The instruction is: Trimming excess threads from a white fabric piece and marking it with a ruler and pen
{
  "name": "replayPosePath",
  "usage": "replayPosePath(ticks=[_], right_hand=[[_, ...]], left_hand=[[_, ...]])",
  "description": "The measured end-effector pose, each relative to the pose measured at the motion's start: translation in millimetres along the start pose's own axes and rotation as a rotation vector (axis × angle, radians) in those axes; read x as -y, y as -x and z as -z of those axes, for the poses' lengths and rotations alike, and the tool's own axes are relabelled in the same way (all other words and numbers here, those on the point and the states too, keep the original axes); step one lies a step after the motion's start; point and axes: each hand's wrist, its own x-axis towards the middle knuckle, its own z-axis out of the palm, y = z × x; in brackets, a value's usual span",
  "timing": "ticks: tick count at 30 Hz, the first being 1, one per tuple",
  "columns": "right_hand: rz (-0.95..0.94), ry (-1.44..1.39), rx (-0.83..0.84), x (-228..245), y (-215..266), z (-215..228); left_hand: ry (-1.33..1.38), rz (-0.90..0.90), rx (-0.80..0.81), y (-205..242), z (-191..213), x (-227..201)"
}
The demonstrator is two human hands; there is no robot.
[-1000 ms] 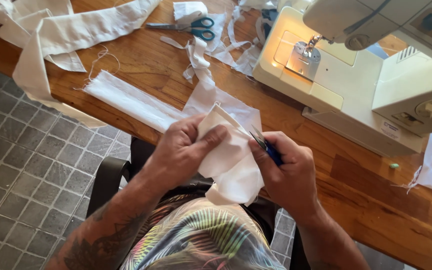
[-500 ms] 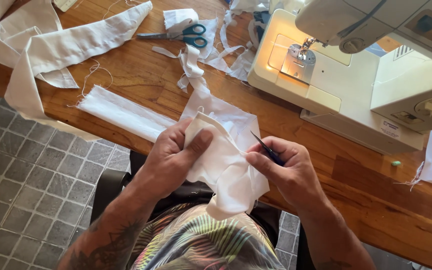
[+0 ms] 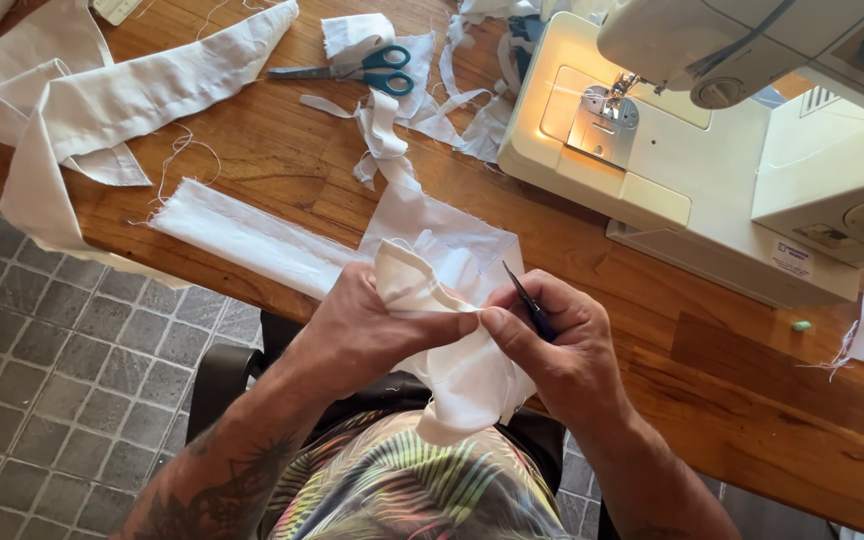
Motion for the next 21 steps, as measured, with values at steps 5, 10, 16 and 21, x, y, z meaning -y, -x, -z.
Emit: replayPosePath(ticks=[5, 10, 16, 21], right_hand=[[-0.098, -0.232, -0.032, -16.3, -2.5, -1.4], [-0.291, -0.647, 0.028, -23.0, -0.4, -7.8], [-0.111, -0.33, 0.017, -26.8, 0.8, -11.7], [0.086, 0.178, -0.143, -8.4, 8.8, -17.1]], left_hand=[[0.024, -0.031, 0.059, -4.0, 7.2, 13.5], [0.057, -0.014, 0.05, -2.0, 9.3, 5.9], [0.061, -0.095, 0.052, -2.8, 11.9, 5.6], [0.0, -0.081, 0.003, -2.7, 12.9, 8.0]])
